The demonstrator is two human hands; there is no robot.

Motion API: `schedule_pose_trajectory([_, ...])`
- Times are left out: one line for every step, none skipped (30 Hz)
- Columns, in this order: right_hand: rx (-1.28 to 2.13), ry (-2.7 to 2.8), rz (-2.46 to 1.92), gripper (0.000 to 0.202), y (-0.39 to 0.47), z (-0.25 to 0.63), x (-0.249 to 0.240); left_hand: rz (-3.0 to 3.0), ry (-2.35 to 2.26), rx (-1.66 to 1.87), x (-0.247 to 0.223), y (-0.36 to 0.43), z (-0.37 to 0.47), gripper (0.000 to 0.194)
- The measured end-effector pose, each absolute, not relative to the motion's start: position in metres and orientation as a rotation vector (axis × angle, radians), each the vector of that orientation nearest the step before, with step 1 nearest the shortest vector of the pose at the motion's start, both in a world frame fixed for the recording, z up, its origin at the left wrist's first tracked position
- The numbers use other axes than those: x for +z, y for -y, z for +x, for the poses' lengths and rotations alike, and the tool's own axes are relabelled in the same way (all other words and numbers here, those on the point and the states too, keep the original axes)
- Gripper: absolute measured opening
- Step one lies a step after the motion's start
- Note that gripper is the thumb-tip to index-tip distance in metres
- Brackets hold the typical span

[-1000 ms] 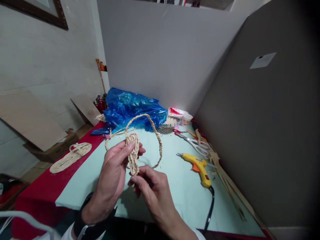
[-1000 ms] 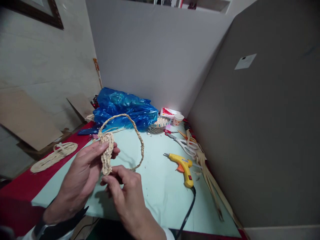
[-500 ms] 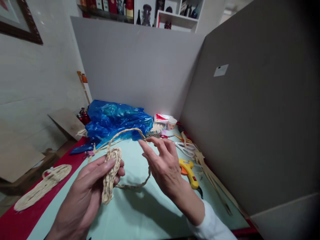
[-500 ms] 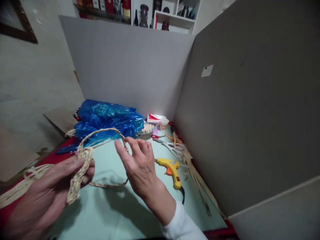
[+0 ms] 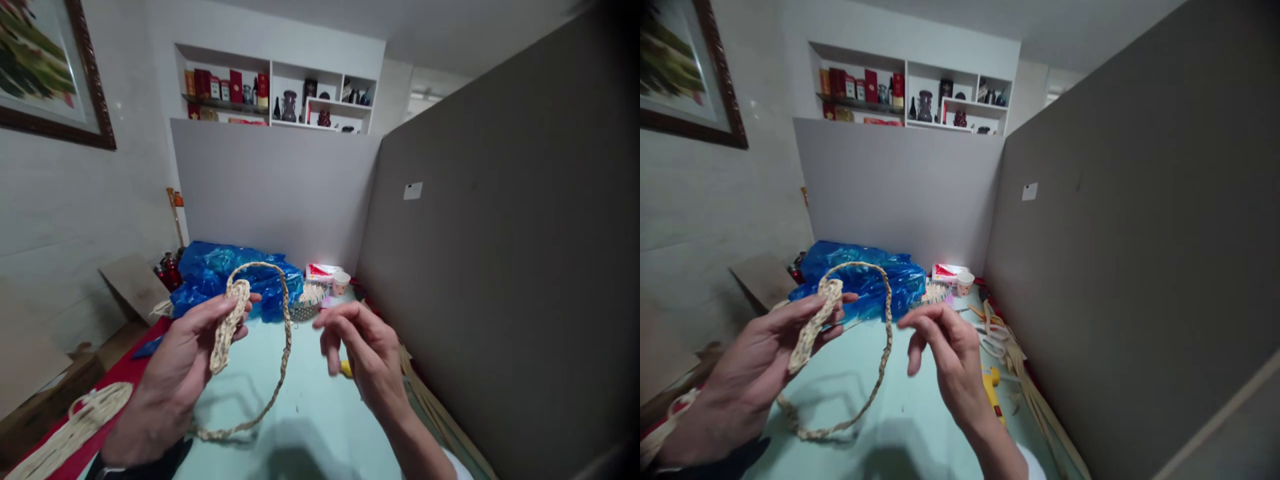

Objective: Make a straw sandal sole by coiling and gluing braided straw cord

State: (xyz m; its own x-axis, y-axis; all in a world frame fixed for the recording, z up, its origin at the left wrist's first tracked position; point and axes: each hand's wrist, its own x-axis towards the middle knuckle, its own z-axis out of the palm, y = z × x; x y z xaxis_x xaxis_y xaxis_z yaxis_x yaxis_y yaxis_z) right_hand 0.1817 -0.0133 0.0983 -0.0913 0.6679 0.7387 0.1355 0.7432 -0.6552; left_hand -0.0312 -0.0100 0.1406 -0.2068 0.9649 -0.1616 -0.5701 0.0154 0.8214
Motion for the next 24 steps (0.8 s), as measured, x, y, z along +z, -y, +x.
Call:
schedule_pose_trajectory([0.573, 1.654, -0.643, 0.034, 0.016, 0.185, 0.097, 0.579, -0.935, 1.525, 0.141, 0.006, -0.030, 0.019])
schedule_pose_trajectory([0.623, 1.684, -0.627, 0.040, 0.018, 0.187, 0.097, 0.599, -0.912, 1.514, 0.143, 0.002, -0.028, 0.018])
schedule_pose_trajectory([0.648, 1.709, -0.618, 0.044, 0.019, 0.189, 0.097, 0.618, -0.893, 1.506, 0.144, -0.001, -0.026, 0.018])
schedule_pose_trajectory([0.647, 1.725, -0.621, 0.046, 0.019, 0.189, 0.098, 0.637, -0.873, 1.498, 0.146, -0.004, -0.024, 0.017])
schedule_pose_trajectory([0.620, 1.730, -0.636, 0.043, 0.017, 0.188, 0.100, 0.658, -0.854, 1.485, 0.148, -0.005, -0.021, 0.017])
schedule_pose_trajectory([0.573, 1.728, -0.660, 0.036, 0.013, 0.186, 0.103, 0.680, -0.835, 1.469, 0.150, -0.007, -0.017, 0.016])
schedule_pose_trajectory([0.509, 1.719, -0.687, 0.025, 0.008, 0.182, 0.106, 0.702, -0.817, 1.455, 0.152, -0.008, -0.013, 0.015])
schedule_pose_trajectory([0.436, 1.710, -0.711, 0.016, 0.001, 0.178, 0.108, 0.723, -0.796, 1.438, 0.154, -0.009, -0.009, 0.014])
schedule_pose_trajectory([0.362, 1.709, -0.730, 0.022, -0.008, 0.173, 0.111, 0.746, -0.770, 1.421, 0.155, -0.010, -0.005, 0.014])
schedule_pose_trajectory([0.293, 1.710, -0.739, 0.030, -0.017, 0.169, 0.113, 0.766, -0.738, 1.405, 0.157, -0.011, -0.001, 0.015])
schedule_pose_trajectory([0.237, 1.715, -0.746, 0.033, -0.026, 0.166, 0.116, 0.780, -0.705, 1.391, 0.158, -0.012, 0.003, 0.016])
schedule_pose_trajectory([0.197, 1.718, -0.755, 0.031, -0.035, 0.163, 0.119, 0.786, -0.673, 1.380, 0.159, -0.012, 0.006, 0.017])
schedule_pose_trajectory([0.171, 1.720, -0.761, 0.028, -0.042, 0.162, 0.121, 0.783, -0.651, 1.366, 0.160, -0.013, 0.009, 0.017])
schedule_pose_trajectory([0.160, 1.720, -0.764, 0.024, -0.049, 0.162, 0.124, 0.773, -0.640, 1.350, 0.161, -0.013, 0.011, 0.016])
schedule_pose_trajectory([0.162, 1.717, -0.763, 0.022, -0.054, 0.163, 0.126, 0.757, -0.644, 1.334, 0.161, -0.014, 0.012, 0.016])
schedule_pose_trajectory([0.176, 1.711, -0.757, 0.022, -0.058, 0.164, 0.128, 0.738, -0.652, 1.313, 0.160, -0.015, 0.013, 0.016])
schedule_pose_trajectory([0.202, 1.703, -0.747, 0.022, -0.061, 0.166, 0.129, 0.721, -0.661, 1.296, 0.160, -0.015, 0.014, 0.017])
schedule_pose_trajectory([0.238, 1.691, -0.735, 0.020, -0.064, 0.169, 0.129, 0.702, -0.669, 1.282, 0.159, -0.017, 0.015, 0.019])
schedule_pose_trajectory([0.286, 1.678, -0.722, 0.018, -0.068, 0.171, 0.129, 0.681, -0.676, 1.271, 0.158, -0.018, 0.016, 0.021])
schedule_pose_trajectory([0.345, 1.665, -0.709, 0.014, -0.072, 0.173, 0.127, 0.658, -0.685, 1.265, 0.157, -0.020, 0.017, 0.021])
schedule_pose_trajectory([0.415, 1.650, -0.696, 0.010, -0.076, 0.175, 0.123, 0.630, -0.702, 1.258, 0.155, -0.023, 0.019, 0.021])
schedule_pose_trajectory([0.489, 1.634, -0.682, 0.006, -0.081, 0.176, 0.118, 0.597, -0.730, 1.251, 0.154, -0.025, 0.021, 0.020])
schedule_pose_trajectory([0.563, 1.615, -0.670, 0.007, -0.085, 0.178, 0.112, 0.560, -0.768, 1.245, 0.152, -0.028, 0.022, 0.020])
schedule_pose_trajectory([0.630, 1.592, -0.660, 0.011, -0.090, 0.178, 0.106, 0.529, -0.804, 1.237, 0.150, -0.031, 0.024, 0.020])
